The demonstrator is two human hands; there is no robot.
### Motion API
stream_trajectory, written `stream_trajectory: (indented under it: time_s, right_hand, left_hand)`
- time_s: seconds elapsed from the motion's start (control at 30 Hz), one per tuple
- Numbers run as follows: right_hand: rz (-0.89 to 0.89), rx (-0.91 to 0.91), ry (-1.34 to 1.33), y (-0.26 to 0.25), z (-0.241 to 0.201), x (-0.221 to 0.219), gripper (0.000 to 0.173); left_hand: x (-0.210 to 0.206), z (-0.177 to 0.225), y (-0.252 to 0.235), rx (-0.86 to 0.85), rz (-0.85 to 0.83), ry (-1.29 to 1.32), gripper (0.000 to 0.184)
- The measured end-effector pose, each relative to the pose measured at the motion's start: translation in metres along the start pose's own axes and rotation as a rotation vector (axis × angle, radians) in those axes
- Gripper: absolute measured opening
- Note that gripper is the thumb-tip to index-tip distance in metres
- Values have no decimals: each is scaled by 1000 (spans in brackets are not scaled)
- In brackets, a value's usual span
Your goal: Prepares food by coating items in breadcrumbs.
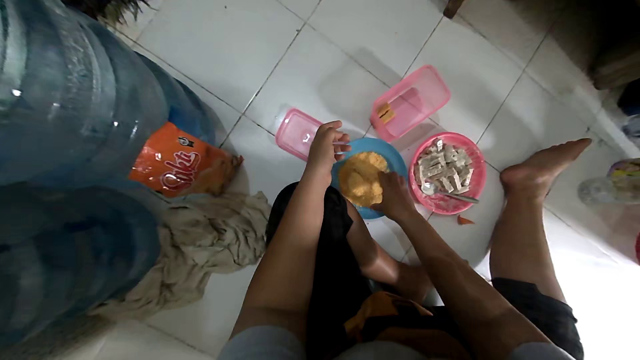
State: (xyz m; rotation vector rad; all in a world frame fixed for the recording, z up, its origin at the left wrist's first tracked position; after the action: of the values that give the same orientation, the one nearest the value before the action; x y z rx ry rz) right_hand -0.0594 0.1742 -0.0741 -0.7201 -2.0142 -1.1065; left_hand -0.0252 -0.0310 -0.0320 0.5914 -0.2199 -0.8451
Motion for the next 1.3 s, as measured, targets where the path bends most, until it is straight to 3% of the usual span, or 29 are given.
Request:
stream_trajectory:
  time_s: [0.17,0.3,0.4,0.5,0.67,0.7,0.87,0.97,1.17,1.3]
  right_hand:
    - [39,-139,-167,-14,5,-9,48]
    - [-2,-230,-224,-26,8,10,32]
    - [-5,-167,-337,-31,-1,21,24]
    - [37,-72,-356,-31,-17,28,30]
    - [89,19,-112,-37,-23,-2,97]
    - [98,35,-66,-37,-24,-9,97]
    - [110,17,-54,-45,-26,-12,51]
    - [189,-3,-40,-45,-21,-4,41]
    - [106,38,-244,-13,-21,10,48]
    - [167,299,-100,11,-9,-14,67]
  left_hand:
    - [3,0,1,7,13,7,42]
    - [1,0,0,13,12,-2,42]
    - [2,1,0,18,22,5,43]
    - [1,0,0,11,14,7,43]
    - [2,-1,0,-2,8,-9,43]
    - [3,-1,-1,-7,3,-11,43]
    - [3,0,0,-2,7,3,43]
    - [2,0,-1,4,13,4,42]
    - [3,-1,0,5,3,15,42]
    - [2,-1,-1,10,2,5,42]
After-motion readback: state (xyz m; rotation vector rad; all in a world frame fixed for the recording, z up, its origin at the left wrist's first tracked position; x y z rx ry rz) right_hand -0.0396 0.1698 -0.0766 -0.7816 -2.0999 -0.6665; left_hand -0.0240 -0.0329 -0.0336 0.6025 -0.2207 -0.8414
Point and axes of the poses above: each hand's wrist, its own y-axis away from the middle knuckle, its own x-axis out of the back of the hand, z = x × y, the point moved 4 cm from there along -y, towards the middle knuckle, and after that the axes turned 7 degrees about z, right-handed, at the moved point
